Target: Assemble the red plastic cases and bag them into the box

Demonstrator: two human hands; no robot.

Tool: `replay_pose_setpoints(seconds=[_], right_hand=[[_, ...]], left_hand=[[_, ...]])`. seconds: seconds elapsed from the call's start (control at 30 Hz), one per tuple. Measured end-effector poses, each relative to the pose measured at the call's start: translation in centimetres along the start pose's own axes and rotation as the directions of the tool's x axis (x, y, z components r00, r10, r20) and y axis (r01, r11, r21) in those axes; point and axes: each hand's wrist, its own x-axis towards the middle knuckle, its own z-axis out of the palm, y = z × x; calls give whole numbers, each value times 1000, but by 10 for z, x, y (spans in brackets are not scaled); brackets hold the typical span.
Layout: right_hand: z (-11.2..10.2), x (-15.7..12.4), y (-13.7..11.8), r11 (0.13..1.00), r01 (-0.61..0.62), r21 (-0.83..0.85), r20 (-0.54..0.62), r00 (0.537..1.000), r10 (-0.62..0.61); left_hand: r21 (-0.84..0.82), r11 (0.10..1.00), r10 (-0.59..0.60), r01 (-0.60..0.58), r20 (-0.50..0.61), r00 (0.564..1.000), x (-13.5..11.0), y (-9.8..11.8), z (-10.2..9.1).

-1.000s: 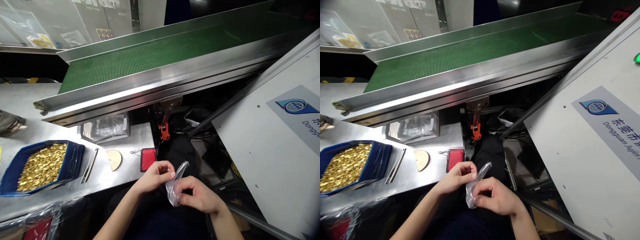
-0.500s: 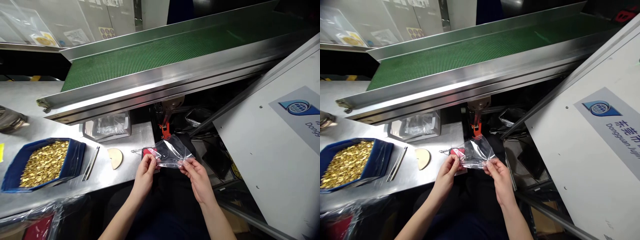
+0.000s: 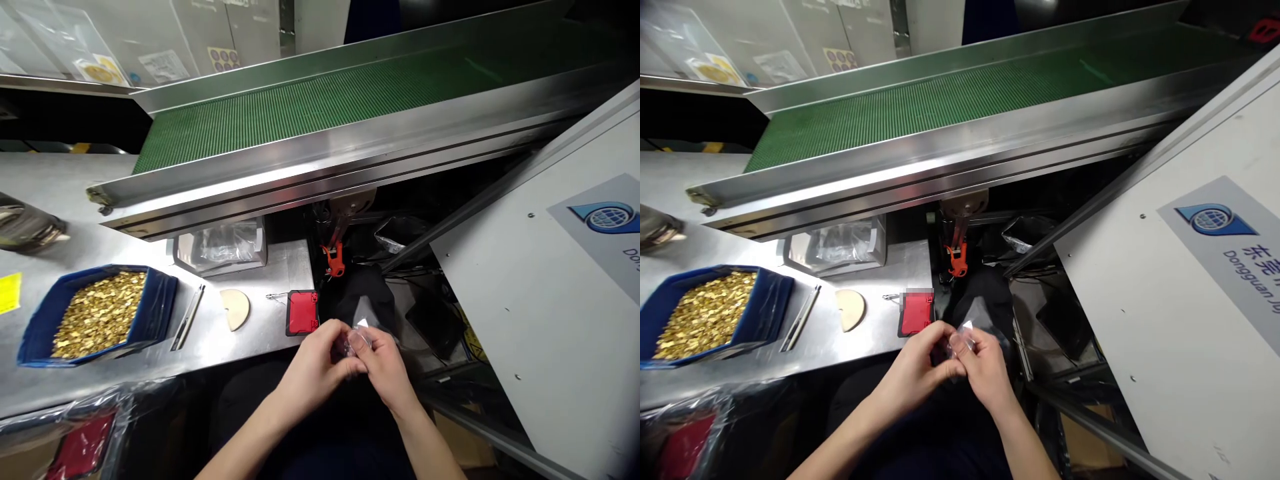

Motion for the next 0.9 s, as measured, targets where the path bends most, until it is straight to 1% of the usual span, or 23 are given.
replay_pose_setpoints(seconds=[0.03, 0.1, 0.13, 0.2, 0.23, 0.27, 0.33, 0.4, 0.43, 0.47, 0.5, 0.53, 0.57, 0.6, 0.63, 0.67, 0.7, 0.73, 0.77, 0.8, 0.83, 0.9], right_hand=[[-1, 0, -1, 998, 19, -61, 12, 1000, -18], [-6, 0, -4, 978, 64, -200, -18, 997, -69], [-8, 0, -5, 956, 87, -281, -55, 993, -106], [-9, -3, -10, 894, 120, -433, -126, 973, -192], [-7, -4, -12, 866, 137, -480, -142, 963, -231], [-4, -6, -14, 851, 158, -501, -136, 956, -258], [7, -8, -19, 855, 210, -474, -82, 957, -280], [18, -9, -22, 871, 245, -427, -21, 960, -280], [22, -10, -23, 871, 248, -424, 6, 962, -271], [24, -10, -22, 864, 239, -443, 30, 967, -252], [25, -10, -21, 846, 217, -487, 47, 974, -222], [24, -11, -20, 812, 183, -554, 55, 981, -184], [23, -11, -18, 760, 144, -634, 55, 988, -142], [23, -12, -17, 691, 111, -714, 52, 993, -106], [23, -12, -16, 613, 94, -784, 47, 995, -93], [24, -12, -15, 540, 96, -836, 46, 993, -106], [26, -11, -15, 490, 116, -864, 55, 989, -137], [29, -8, -16, 473, 144, -869, 69, 983, -173], [34, -5, -17, 490, 160, -857, 68, 978, -200], [39, 0, -18, 533, 151, -832, 45, 977, -206], [44, 5, -19, 591, 117, -798, 7, 983, -185], [53, 15, -21, 712, 27, -701, -39, 996, -76]], left_hand=[[-1, 1000, -25, 25, -8, 1000, 2, -1, -1], [53, 997, -46, 52, -120, 992, 4, -6, -6], [93, 994, -46, 65, -193, 980, 3, -9, -11], [150, 984, -44, 100, -333, 942, 0, -15, -19], [165, 980, -41, 110, -376, 926, -1, -17, -22], [173, 979, -36, 111, -389, 920, -3, -19, -22], [176, 980, -23, 92, -360, 933, -6, -21, -17], [128, 989, -30, 72, -304, 952, -6, -24, -9], [97, 993, -41, 72, -293, 955, -5, -25, -6], [69, 994, -54, 79, -306, 951, -4, -27, -5], [49, 995, -66, 88, -343, 937, -3, -28, -7], [38, 994, -76, 100, -399, 914, -3, -29, -11], [35, 993, -84, 113, -463, 882, -3, -30, -15], [31, 992, -88, 121, -516, 852, -4, -30, -20], [31, 992, -86, 123, -544, 834, -6, -30, -24], [34, 992, -82, 118, -539, 838, -10, -29, -27], [39, 993, -78, 112, -501, 862, -14, -28, -28], [46, 993, -79, 110, -437, 896, -19, -26, -27], [51, 992, -90, 116, -360, 929, -24, -25, -25], [53, 989, -114, 134, -287, 951, -29, -24, -23], [50, 985, -148, 164, -235, 961, -35, -24, -21], [17, 973, -223, 230, -188, 957, -47, -25, -21]])
